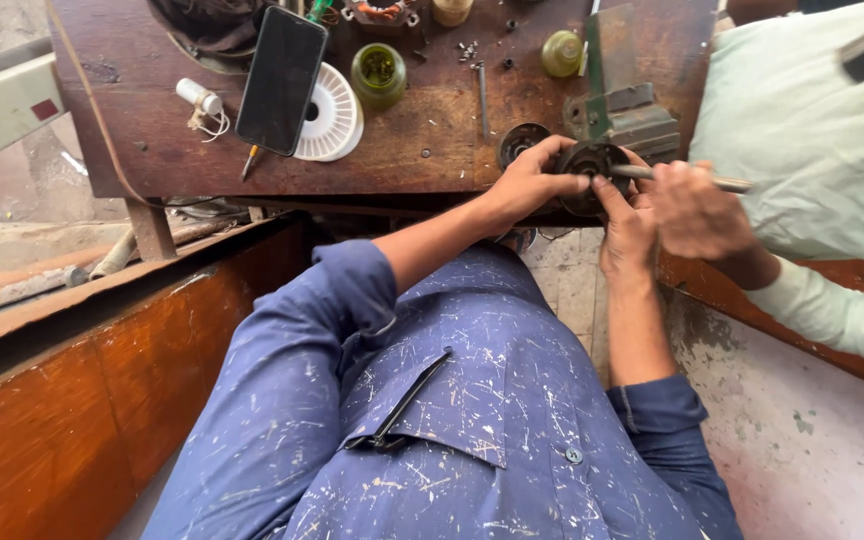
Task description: The person holds a cylindrical metal part in a bench vise and uses a chisel and hammer to tap and adjust internal components. They repeatedly remove the part to inspect it, rotate it, and reposition it in the vise while continuing to strike with the chisel.
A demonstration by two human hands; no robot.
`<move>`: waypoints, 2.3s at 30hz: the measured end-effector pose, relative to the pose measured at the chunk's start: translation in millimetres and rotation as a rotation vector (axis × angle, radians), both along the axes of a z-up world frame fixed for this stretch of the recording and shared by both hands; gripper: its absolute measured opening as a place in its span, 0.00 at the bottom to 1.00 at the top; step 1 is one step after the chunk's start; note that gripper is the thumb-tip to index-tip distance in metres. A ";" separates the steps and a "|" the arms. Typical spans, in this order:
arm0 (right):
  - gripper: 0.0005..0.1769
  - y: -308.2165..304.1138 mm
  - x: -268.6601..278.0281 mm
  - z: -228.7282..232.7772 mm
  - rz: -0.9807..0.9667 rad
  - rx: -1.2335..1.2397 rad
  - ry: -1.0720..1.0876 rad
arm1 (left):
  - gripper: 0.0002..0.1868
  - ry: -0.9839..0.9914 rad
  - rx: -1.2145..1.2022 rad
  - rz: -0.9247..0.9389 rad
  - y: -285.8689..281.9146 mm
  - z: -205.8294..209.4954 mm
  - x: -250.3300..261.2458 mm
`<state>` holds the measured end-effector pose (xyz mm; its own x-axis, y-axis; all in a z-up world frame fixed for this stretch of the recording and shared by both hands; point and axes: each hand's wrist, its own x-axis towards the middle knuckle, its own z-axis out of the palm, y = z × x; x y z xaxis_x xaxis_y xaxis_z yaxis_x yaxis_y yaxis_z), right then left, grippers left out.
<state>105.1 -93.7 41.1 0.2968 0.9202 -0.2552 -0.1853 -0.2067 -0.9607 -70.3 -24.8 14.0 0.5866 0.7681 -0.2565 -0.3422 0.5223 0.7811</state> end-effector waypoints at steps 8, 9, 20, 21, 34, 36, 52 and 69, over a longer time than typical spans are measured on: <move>0.29 16.0 -25.8 37.3 0.330 -0.052 -0.052 | 0.23 -0.135 -0.161 -0.053 -12.3 17.7 -52.9; 0.30 16.1 -29.9 39.3 0.334 -0.061 -0.050 | 0.22 -0.121 -0.122 -0.020 -14.4 17.2 -55.6; 0.30 0.4 -68.9 70.5 0.289 0.021 -0.071 | 0.19 -0.144 -0.158 0.247 -43.6 39.9 -70.7; 0.28 1.4 -69.2 74.2 0.289 0.021 -0.055 | 0.19 -0.129 -0.203 0.232 -44.8 45.1 -73.5; 0.13 9.3 -75.4 56.0 0.229 -0.095 0.097 | 0.22 0.004 -0.183 0.308 -69.3 50.3 -110.0; 0.11 19.2 -75.2 36.6 0.224 -0.071 -0.202 | 0.21 0.083 -0.219 0.374 -80.8 40.4 -122.2; 0.07 193.3 -89.8 -112.4 0.681 0.388 -1.426 | 0.16 0.075 -0.329 0.710 -115.6 26.3 -183.3; 0.05 201.5 -108.5 -102.9 0.722 0.443 -1.578 | 0.17 0.040 -0.221 0.682 -102.0 42.3 -198.4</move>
<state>-3.4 107.7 -61.8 -0.4606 0.8795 0.1200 0.8722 0.4735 -0.1227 -268.6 -126.8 56.3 -0.0186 0.8877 -0.4600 -0.6218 0.3501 0.7006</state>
